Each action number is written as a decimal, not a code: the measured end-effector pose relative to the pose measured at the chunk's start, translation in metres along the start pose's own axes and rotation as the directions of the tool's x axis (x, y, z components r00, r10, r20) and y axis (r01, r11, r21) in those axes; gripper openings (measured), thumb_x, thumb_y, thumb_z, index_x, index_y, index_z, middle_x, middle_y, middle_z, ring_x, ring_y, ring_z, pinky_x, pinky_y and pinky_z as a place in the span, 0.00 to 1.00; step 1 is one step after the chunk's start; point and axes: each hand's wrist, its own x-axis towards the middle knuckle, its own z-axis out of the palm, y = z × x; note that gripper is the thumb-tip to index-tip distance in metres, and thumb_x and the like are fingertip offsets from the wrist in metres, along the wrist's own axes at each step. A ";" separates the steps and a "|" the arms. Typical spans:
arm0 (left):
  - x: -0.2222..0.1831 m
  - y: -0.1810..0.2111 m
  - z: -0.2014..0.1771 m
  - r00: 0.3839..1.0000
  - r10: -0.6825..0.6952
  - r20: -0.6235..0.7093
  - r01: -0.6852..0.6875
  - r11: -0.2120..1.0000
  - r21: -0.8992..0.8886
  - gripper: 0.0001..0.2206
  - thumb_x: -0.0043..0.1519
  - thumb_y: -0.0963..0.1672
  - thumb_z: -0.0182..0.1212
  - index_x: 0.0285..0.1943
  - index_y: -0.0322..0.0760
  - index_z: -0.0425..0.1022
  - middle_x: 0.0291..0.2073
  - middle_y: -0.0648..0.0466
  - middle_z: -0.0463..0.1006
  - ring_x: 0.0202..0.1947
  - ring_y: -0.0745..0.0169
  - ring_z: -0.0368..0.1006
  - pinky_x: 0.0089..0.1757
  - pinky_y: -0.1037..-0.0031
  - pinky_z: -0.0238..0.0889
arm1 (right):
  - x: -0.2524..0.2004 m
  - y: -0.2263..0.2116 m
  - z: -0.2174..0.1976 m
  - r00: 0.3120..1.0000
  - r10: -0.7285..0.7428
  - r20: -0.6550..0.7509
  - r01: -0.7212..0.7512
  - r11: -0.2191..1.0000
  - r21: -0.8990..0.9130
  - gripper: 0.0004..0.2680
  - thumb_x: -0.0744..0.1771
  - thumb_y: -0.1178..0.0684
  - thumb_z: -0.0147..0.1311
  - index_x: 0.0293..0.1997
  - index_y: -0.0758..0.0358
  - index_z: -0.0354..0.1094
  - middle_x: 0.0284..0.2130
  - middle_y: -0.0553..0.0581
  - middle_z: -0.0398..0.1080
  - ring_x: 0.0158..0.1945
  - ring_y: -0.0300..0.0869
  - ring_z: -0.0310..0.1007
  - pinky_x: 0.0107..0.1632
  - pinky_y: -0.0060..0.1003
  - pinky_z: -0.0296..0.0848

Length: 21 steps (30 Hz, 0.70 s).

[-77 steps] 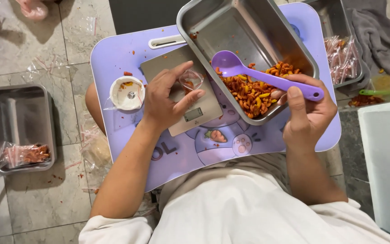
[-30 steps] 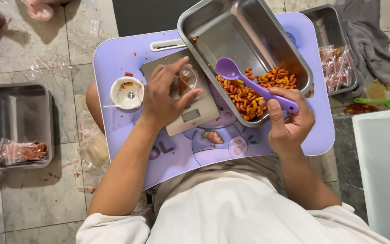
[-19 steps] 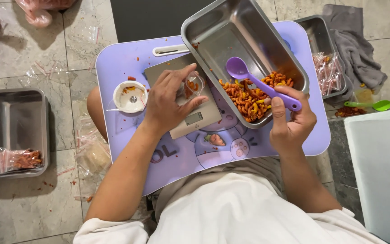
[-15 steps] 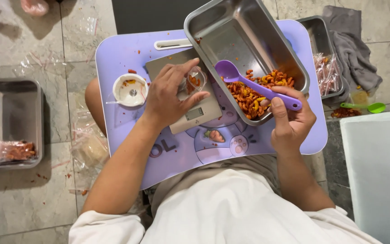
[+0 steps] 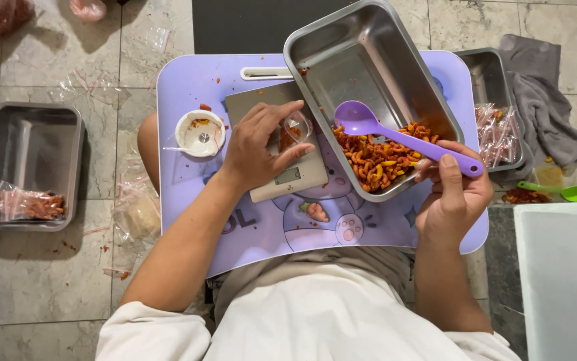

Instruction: Scooping snacks from a metal tray into small plastic bags, weighing them on a scale, and sealing them with rubber bands.

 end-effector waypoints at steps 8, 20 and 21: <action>0.002 0.001 0.002 1.000 0.017 0.011 -0.017 1.000 0.016 0.29 0.59 0.52 0.75 0.68 0.46 0.72 0.44 0.52 0.82 0.45 0.57 0.77 0.46 0.70 0.74 | 0.003 -0.012 0.016 0.967 -0.211 0.143 0.238 0.947 -0.215 0.07 0.72 0.61 0.54 0.50 0.79 0.70 0.29 0.70 0.72 0.34 0.48 0.77 0.40 0.37 0.75; 0.008 0.021 -0.012 0.993 0.119 0.010 -0.119 0.992 0.046 0.27 0.57 0.47 0.78 0.62 0.35 0.72 0.44 0.54 0.82 0.39 0.60 0.71 0.42 0.71 0.68 | -0.005 -0.022 0.011 0.990 0.061 0.129 -0.057 0.998 -0.034 0.07 0.71 0.58 0.52 0.55 0.67 0.67 0.39 0.56 0.72 0.37 0.38 0.74 0.46 0.26 0.71; 0.008 0.020 -0.013 0.993 0.114 0.014 -0.114 0.992 0.058 0.27 0.58 0.48 0.77 0.62 0.36 0.71 0.45 0.55 0.83 0.39 0.60 0.72 0.44 0.71 0.67 | -0.006 -0.025 0.013 0.995 0.034 0.099 -0.030 0.999 -0.034 0.08 0.71 0.58 0.51 0.55 0.67 0.67 0.39 0.57 0.72 0.37 0.38 0.73 0.46 0.27 0.71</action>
